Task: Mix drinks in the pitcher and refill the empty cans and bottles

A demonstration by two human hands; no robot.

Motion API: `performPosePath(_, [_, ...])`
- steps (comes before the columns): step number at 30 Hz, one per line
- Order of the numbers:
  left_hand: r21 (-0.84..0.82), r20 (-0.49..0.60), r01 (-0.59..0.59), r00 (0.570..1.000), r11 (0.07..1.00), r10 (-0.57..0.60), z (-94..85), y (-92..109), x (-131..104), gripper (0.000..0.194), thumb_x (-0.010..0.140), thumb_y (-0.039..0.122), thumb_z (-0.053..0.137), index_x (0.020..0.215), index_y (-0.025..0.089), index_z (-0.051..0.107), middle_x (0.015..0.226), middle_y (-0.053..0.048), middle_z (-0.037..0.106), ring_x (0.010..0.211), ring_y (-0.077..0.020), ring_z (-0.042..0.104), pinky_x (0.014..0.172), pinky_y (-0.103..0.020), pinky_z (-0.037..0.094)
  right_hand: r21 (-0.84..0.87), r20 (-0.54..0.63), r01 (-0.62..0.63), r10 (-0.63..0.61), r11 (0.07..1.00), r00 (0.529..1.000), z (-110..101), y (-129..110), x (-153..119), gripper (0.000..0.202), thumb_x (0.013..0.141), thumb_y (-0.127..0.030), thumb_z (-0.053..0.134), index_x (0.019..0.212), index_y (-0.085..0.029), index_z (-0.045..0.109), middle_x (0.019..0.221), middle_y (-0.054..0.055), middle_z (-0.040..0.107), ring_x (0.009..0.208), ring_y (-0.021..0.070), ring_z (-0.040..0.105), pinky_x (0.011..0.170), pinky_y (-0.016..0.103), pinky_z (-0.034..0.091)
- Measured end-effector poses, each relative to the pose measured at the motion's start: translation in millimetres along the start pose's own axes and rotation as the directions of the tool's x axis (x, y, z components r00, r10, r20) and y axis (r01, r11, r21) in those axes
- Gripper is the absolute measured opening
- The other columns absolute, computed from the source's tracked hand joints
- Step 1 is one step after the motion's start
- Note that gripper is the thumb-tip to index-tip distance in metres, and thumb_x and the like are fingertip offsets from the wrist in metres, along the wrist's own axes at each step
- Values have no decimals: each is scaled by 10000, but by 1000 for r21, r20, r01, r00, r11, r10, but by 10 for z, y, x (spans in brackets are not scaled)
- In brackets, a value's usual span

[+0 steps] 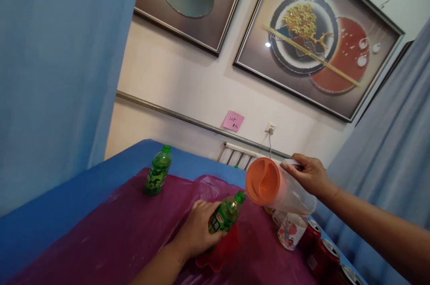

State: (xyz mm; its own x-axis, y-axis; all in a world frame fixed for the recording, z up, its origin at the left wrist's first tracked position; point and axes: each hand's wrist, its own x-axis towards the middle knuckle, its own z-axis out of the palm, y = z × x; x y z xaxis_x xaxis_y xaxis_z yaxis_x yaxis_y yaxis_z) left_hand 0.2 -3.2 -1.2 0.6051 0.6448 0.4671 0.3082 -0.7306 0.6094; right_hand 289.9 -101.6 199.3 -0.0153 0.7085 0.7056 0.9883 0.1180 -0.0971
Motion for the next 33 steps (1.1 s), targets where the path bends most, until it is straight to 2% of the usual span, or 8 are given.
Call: performPosePath(33, [14, 1, -9, 1000, 1000, 9, 4, -10, -3, 501, 655, 245, 795, 1138, 220, 661, 1137, -57, 732, 1048, -296, 606, 1029, -453, 372, -23, -23, -2, 1, 1000, 1000, 21, 3, -33, 554, 845, -676, 555, 557, -241, 370, 501, -63, 312, 482, 105, 323, 467, 248, 255])
